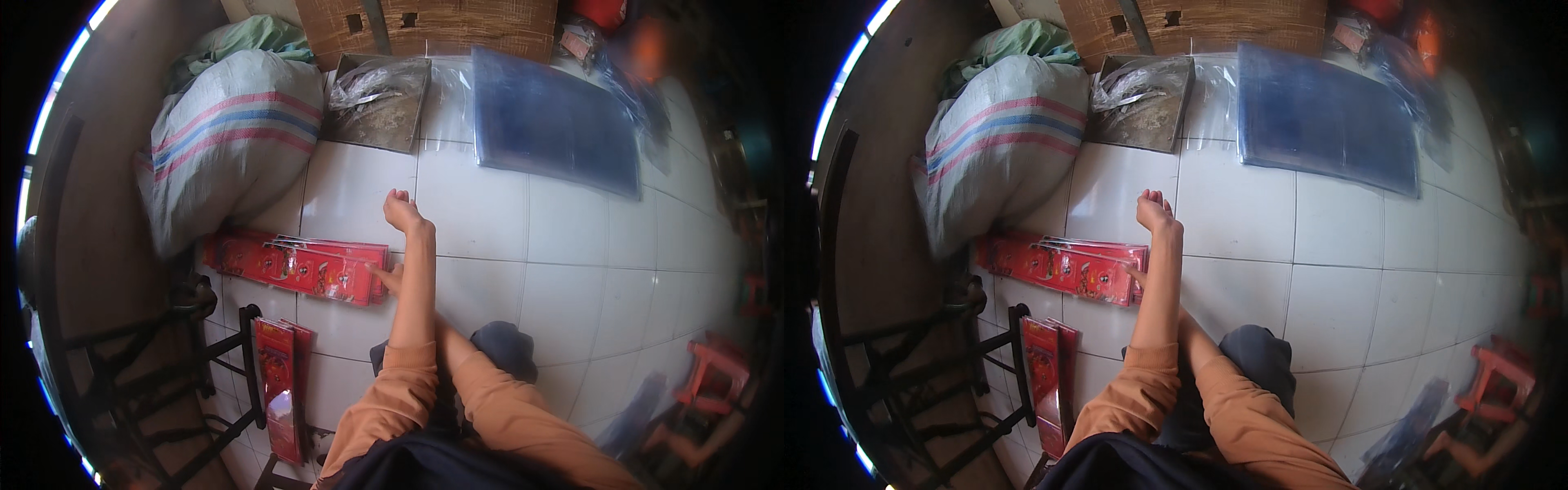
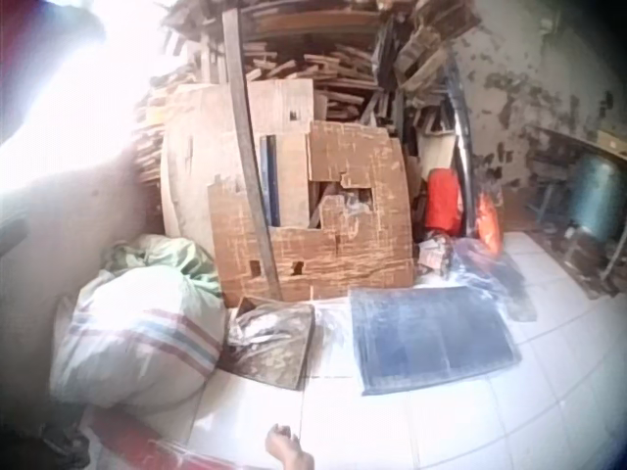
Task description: The person ties white strings around stacks of red rectangular packages using their hands. They then move the tied stacks to the floor, sit down to organize them, and later return to the table to cut strings and tie more packages.
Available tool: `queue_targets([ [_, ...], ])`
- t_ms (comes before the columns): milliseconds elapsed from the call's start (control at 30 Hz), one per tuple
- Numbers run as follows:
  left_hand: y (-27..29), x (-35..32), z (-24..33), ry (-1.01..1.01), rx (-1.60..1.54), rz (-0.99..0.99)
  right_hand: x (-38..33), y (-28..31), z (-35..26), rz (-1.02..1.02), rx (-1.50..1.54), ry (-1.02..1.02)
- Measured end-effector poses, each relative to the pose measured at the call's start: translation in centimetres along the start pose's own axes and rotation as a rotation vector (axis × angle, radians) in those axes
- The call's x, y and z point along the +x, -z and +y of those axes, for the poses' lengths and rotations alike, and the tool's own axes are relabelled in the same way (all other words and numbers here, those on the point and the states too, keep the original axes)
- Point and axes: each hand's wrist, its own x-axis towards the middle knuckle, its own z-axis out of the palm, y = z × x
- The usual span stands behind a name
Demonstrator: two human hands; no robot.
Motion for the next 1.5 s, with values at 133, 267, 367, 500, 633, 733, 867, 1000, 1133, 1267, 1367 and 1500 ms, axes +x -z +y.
queue_targets([
  [133,0.1,-0.3,0.5,0.042,-0.02,-0.09,0.1,-1.1,0.1,0.0,-0.024,0.01],
  [267,-0.6,-2.5,1.2,0.121,-0.054,-0.177,0.2,-1.8,0.1,-0.003,-0.047,0.015],
  [367,-0.5,-3.4,1.3,0.158,-0.075,-0.242,0.4,-2.3,0.2,-0.011,-0.06,0.016],
  [500,-0.8,-5.0,2.0,0.222,-0.104,-0.295,0.6,-2.5,0.5,-0.008,-0.07,0.016],
  [633,-0.6,-5.4,2.5,0.232,-0.116,-0.335,0.1,-2.7,0.2,-0.002,-0.065,0.018],
  [733,0.0,-5.0,3.0,0.239,-0.108,-0.342,-2.4,-2.3,-2.6,0.011,-0.031,0.031],
  [867,0.0,-6.3,3.6,0.312,-0.117,-0.353,-1.0,-2.3,-1.8,-0.016,-0.012,0.04],
  [1000,0.6,-5.6,4.0,0.324,-0.146,-0.404,-0.4,-1.4,-2.0,-0.101,0.009,0.068],
  [1133,1.8,-5.9,7.2,0.254,-0.154,-0.475,1.8,3.4,-5.4,-0.288,0.065,0.073],
  [1267,3.6,-9.1,12.5,0.073,-0.127,-0.659,4.6,12.1,-5.1,-0.225,0.1,-0.425],
  [1367,8.8,-7.3,15.6,-0.203,0.19,-0.897,5.7,21.4,3.9,-0.3,0.207,-0.486],
  [1500,24.8,1.4,20.5,-0.518,0.864,-0.384,-2.2,30.2,5.7,-0.216,0.112,-0.593],
])
